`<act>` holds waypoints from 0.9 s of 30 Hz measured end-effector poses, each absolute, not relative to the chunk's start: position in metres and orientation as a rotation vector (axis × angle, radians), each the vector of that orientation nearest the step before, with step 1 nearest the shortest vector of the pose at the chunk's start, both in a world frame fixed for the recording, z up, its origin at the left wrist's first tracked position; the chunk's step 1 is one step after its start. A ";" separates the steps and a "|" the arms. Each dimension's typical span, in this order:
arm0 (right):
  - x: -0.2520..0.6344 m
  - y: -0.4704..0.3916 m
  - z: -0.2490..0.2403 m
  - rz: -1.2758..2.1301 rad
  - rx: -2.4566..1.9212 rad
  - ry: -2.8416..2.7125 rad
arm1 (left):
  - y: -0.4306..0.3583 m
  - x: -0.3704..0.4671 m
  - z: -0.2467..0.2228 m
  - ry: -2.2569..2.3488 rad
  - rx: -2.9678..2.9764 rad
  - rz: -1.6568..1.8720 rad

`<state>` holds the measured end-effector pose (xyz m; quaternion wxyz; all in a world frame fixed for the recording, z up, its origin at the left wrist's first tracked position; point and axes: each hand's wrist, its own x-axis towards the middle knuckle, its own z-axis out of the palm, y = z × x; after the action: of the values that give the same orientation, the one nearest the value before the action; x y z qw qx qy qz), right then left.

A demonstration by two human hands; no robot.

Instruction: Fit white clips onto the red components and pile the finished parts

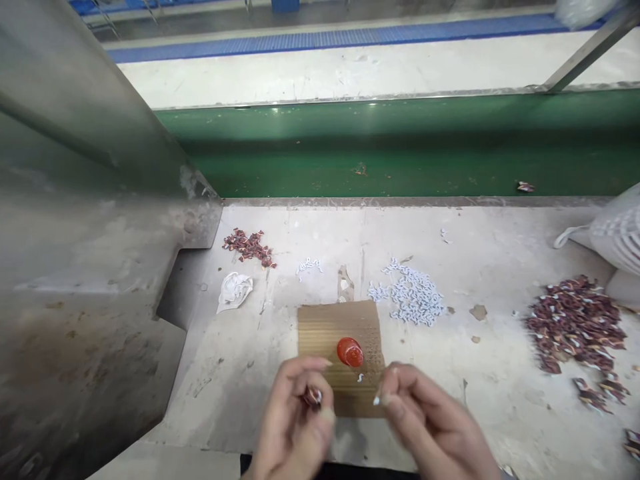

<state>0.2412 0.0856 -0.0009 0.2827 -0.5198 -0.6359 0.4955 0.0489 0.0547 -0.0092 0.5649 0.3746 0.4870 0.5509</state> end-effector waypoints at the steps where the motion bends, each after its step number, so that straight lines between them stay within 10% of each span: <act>1: 0.250 0.097 -0.005 1.140 -1.401 -1.885 | 0.055 0.042 -0.009 1.241 0.842 1.248; 12: 0.265 0.137 -0.024 0.647 -1.101 -2.662 | 0.059 -0.005 -0.015 1.500 0.869 1.122; 27: 0.251 0.136 0.016 0.804 -1.076 -2.441 | 0.066 0.014 0.013 1.285 0.806 1.378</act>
<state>0.2508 0.1356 0.0161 0.1767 -0.3802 -0.8623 0.2839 0.0139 0.0660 0.0133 0.5194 0.3359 0.5358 0.5747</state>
